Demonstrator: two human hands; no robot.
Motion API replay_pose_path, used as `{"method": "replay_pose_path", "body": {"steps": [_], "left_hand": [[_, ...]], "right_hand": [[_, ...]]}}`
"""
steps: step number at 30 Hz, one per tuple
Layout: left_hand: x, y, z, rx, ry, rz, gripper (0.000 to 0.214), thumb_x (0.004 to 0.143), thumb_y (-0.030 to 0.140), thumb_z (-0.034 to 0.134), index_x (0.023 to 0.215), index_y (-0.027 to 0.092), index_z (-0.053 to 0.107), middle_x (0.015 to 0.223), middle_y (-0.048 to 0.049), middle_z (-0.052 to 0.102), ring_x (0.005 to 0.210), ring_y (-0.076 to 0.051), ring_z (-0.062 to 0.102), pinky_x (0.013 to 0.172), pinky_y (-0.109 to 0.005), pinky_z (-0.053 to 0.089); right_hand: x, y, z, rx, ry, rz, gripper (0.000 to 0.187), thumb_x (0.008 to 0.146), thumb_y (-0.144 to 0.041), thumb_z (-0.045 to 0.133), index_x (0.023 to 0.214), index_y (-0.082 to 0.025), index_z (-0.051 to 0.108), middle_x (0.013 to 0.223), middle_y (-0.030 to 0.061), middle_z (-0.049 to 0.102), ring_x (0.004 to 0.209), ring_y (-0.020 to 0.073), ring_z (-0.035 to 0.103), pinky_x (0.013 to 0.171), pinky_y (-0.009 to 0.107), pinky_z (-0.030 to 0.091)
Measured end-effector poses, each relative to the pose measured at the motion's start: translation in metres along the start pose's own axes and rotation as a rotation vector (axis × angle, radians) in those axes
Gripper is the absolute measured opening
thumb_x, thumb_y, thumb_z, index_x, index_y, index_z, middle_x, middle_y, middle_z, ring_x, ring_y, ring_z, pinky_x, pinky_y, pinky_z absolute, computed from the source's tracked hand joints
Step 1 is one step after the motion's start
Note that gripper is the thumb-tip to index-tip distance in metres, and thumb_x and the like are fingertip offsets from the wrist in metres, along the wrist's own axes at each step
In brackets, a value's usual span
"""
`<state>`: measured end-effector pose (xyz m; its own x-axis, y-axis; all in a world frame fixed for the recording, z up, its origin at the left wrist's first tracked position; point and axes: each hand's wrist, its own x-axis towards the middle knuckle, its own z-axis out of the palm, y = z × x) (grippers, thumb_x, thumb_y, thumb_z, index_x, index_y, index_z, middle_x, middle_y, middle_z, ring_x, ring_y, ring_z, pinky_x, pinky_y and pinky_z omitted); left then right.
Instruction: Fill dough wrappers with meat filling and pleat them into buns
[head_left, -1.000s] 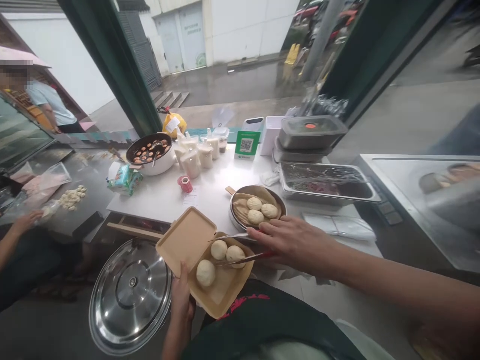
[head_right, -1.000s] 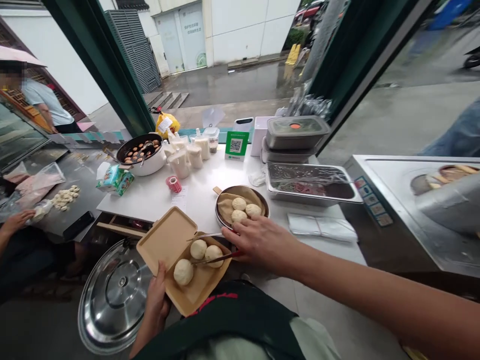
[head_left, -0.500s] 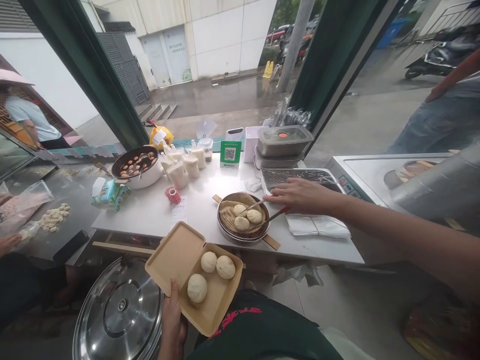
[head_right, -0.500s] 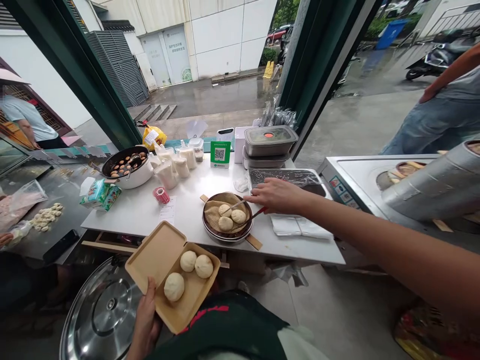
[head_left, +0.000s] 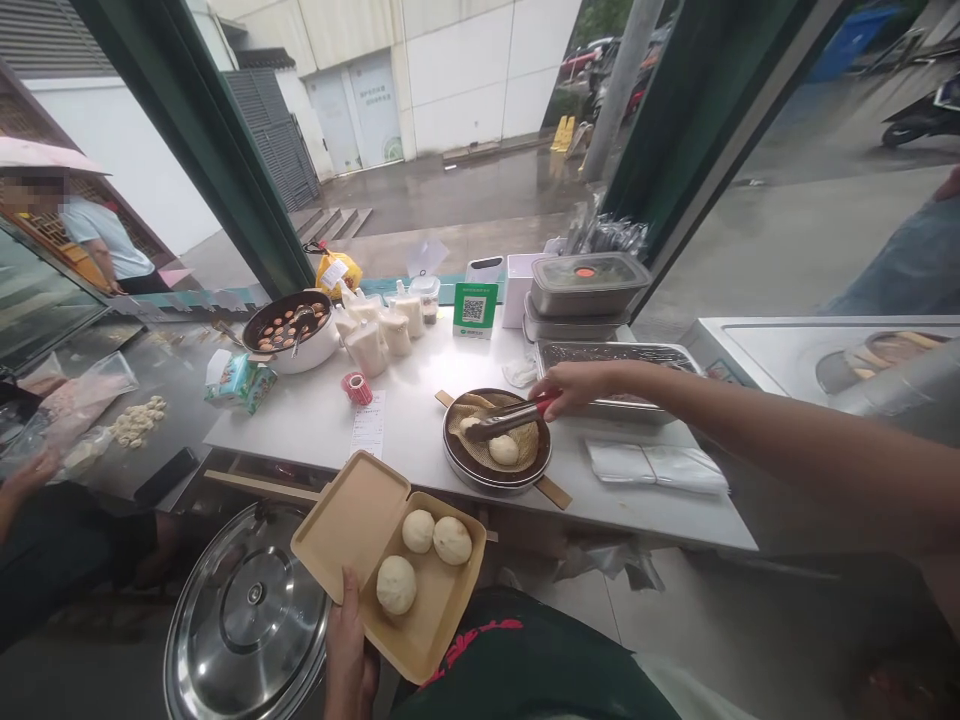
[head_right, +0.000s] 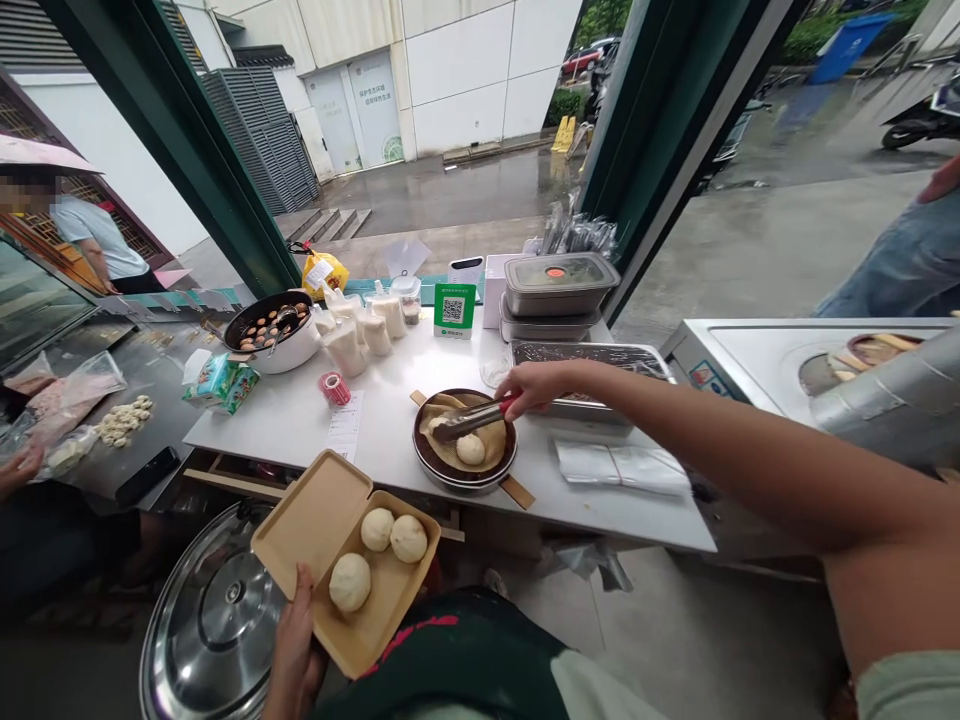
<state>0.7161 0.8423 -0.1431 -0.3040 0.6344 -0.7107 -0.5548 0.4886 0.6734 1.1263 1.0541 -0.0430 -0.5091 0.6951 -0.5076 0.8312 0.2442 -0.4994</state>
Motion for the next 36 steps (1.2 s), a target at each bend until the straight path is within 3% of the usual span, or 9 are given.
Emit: {"method": "replay_pose_path", "body": {"steps": [4,10,16,23,27,30,33,36], "left_hand": [[-0.002,0.0,0.001,-0.043,-0.023,0.023,0.045,0.073,0.045,0.056,0.108,0.017,0.054,0.103,-0.0121,0.062,0.099,-0.025,0.056,0.081,-0.032,0.049],[-0.001,0.0,0.002,-0.045,-0.036,-0.006,0.044,0.073,0.044,0.056,0.105,0.015,0.055,0.103,-0.0132,0.062,0.099,-0.026,0.055,0.08,-0.032,0.049],[0.0,0.0,0.004,-0.037,-0.069,0.0,0.043,0.072,0.046,0.057,0.102,0.015,0.057,0.103,-0.0127,0.062,0.094,-0.027,0.058,0.08,-0.035,0.05],[0.0,0.005,0.004,-0.014,-0.061,0.021,0.039,0.075,0.042,0.056,0.101,0.013,0.057,0.108,-0.0138,0.06,0.099,-0.025,0.056,0.082,-0.033,0.049],[0.003,0.007,0.004,-0.026,-0.127,0.041,0.044,0.072,0.045,0.058,0.1,0.01,0.057,0.106,-0.0161,0.06,0.101,-0.026,0.054,0.083,-0.035,0.048],[0.008,0.005,0.002,-0.042,-0.111,0.011,0.046,0.072,0.046,0.058,0.1,0.01,0.057,0.106,-0.0163,0.06,0.101,-0.027,0.055,0.083,-0.036,0.048],[0.012,0.006,0.002,-0.042,-0.095,0.03,0.045,0.072,0.045,0.058,0.1,0.009,0.057,0.105,-0.0167,0.06,0.099,-0.028,0.056,0.083,-0.036,0.048],[0.012,0.009,0.004,-0.049,-0.087,0.072,0.044,0.072,0.042,0.06,0.099,0.008,0.057,0.104,-0.0176,0.06,0.097,-0.027,0.056,0.083,-0.036,0.048]], "right_hand": [[-0.007,0.003,0.003,0.285,-0.15,0.097,0.056,0.068,-0.056,0.054,0.102,-0.012,0.057,0.067,0.0024,0.056,0.055,0.0107,0.048,0.05,0.023,0.038],[-0.028,-0.009,0.008,0.451,-0.061,0.081,0.04,0.076,-0.047,0.047,0.089,-0.011,0.057,0.069,0.0019,0.054,0.057,0.0078,0.046,0.053,0.02,0.035],[-0.03,-0.003,0.026,0.707,-0.095,0.2,0.042,0.082,-0.051,0.034,0.087,-0.013,0.053,0.078,0.0075,0.059,0.057,0.0103,0.049,0.056,0.024,0.038],[-0.037,0.005,0.042,0.81,-0.037,0.136,0.045,0.085,-0.05,0.028,0.09,-0.013,0.053,0.085,0.0094,0.059,0.057,0.0084,0.05,0.055,0.022,0.037],[-0.03,0.016,0.051,0.933,-0.051,0.183,0.04,0.083,-0.05,0.038,0.085,-0.012,0.052,0.08,0.0094,0.059,0.055,0.0097,0.051,0.052,0.022,0.037],[-0.025,0.018,0.056,1.044,-0.017,0.208,0.036,0.081,-0.048,0.045,0.087,-0.013,0.051,0.076,0.0077,0.059,0.055,0.0105,0.052,0.053,0.022,0.039],[-0.026,0.008,0.058,1.023,0.05,0.177,0.039,0.08,-0.05,0.044,0.084,-0.012,0.052,0.069,0.0063,0.058,0.054,0.0109,0.051,0.052,0.023,0.039],[-0.031,-0.018,0.056,0.829,0.054,0.056,0.04,0.078,-0.048,0.048,0.087,-0.011,0.056,0.066,0.0047,0.056,0.054,0.0108,0.049,0.053,0.023,0.038]]}}
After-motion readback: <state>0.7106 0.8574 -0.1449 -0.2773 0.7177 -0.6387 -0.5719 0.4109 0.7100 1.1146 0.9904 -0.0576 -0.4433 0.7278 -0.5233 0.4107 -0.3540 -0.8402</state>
